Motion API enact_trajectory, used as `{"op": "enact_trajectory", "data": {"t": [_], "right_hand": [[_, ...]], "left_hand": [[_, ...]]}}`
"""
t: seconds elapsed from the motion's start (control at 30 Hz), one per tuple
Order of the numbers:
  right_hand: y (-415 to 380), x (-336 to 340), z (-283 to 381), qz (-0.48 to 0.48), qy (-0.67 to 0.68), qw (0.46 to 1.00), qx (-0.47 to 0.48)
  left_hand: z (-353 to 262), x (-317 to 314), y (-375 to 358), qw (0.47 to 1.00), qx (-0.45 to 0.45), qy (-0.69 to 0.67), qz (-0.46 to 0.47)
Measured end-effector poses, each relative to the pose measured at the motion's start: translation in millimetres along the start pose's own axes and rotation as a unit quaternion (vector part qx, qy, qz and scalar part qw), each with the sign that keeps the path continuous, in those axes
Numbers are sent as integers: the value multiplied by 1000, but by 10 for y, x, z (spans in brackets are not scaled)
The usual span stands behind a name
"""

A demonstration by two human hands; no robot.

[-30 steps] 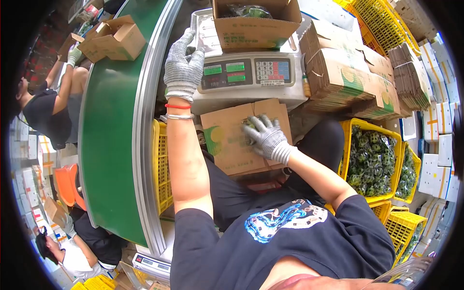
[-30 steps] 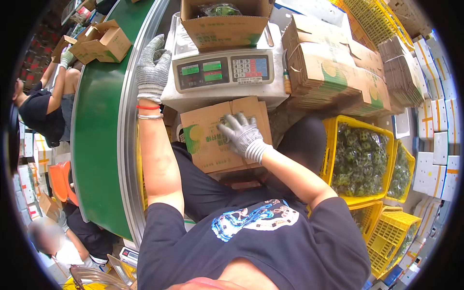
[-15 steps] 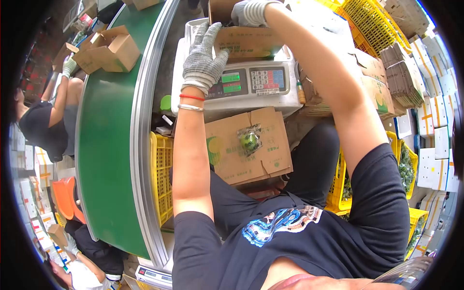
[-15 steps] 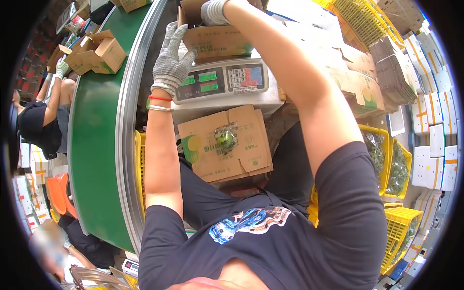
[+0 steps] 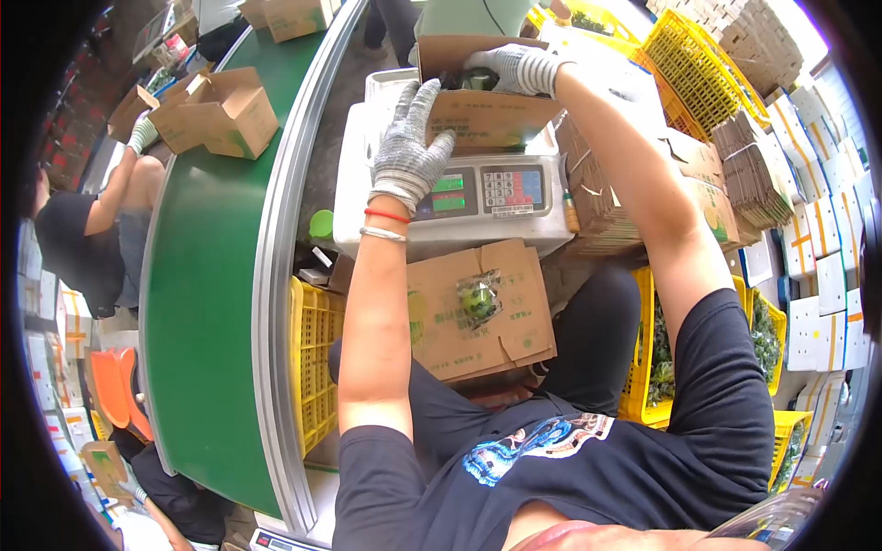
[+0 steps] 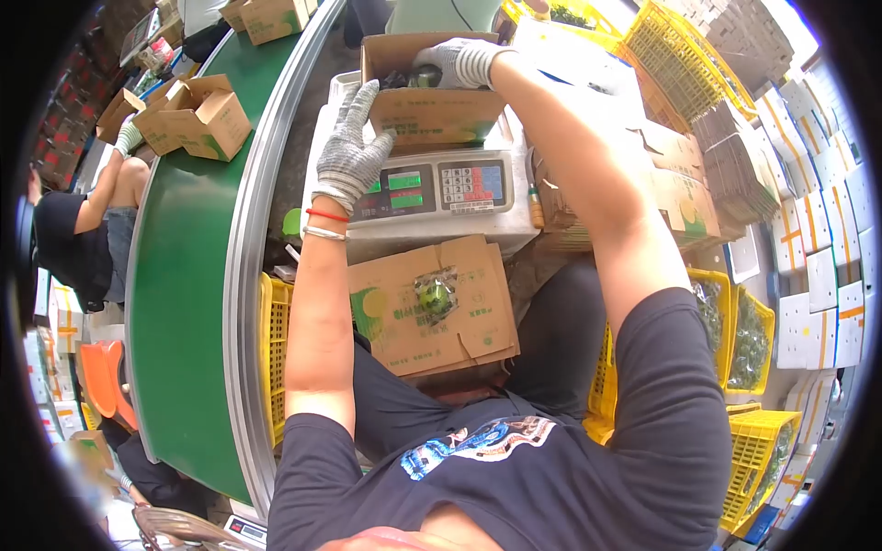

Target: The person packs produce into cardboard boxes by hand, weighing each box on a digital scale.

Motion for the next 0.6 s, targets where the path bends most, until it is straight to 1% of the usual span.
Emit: {"op": "enact_trajectory", "data": {"t": [0.03, 0.13, 0.17, 0.2, 0.27, 0.3, 0.37, 0.4, 0.43, 0.47, 0.53, 0.57, 0.6], "right_hand": [[-1, 57, -8, -13, -11, 1000, -9], [48, 31, -26, -8, -109, 993, -47], [64, -17, -191, -66, 62, 974, -209], [96, -35, -131, -23, 35, 981, -191], [97, 55, -12, 58, -18, 987, -151], [75, 92, 120, 109, -182, 976, -42], [-194, 378, 368, 50, -140, 984, -97], [-276, 474, 416, 22, -120, 985, -121], [-343, 508, 293, -91, -100, 986, -100], [-507, 526, 109, -202, -76, 973, -77], [-1009, 550, -30, -331, -15, 943, -23], [-1200, 496, -83, -381, 26, 924, -26], [-1373, 414, -148, -428, 68, 901, -30]], "left_hand": [[-9, 17, -2, 1000, 6, 5, 1], [-15, 26, 13, 1000, 9, -9, -1], [-14, 21, 22, 1000, 9, -19, 4], [-29, 7, 9, 999, 9, -30, 12], [-39, 13, -14, 1000, -10, -14, -1], [-40, 33, -3, 1000, -21, -5, -10], [147, -27, 38, 989, 54, -131, 50], [241, -48, 52, 974, 93, -194, 77], [253, 36, 73, 975, 116, -175, 70], [317, 101, 84, 976, 108, -177, 59], [426, 203, 123, 961, 113, -250, 21], [423, 279, 135, 976, 103, -190, 3], [433, 314, 133, 967, 117, -226, 6]]}}
Point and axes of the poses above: each hand's wrist, its own y-axis towards the middle knuckle, its own x-axis out of the back of the hand, z = x × y, the point moved 6 cm from there along y, towards the middle knuckle, and after that the axes turned 15 degrees about x, right-handed, at the moved point
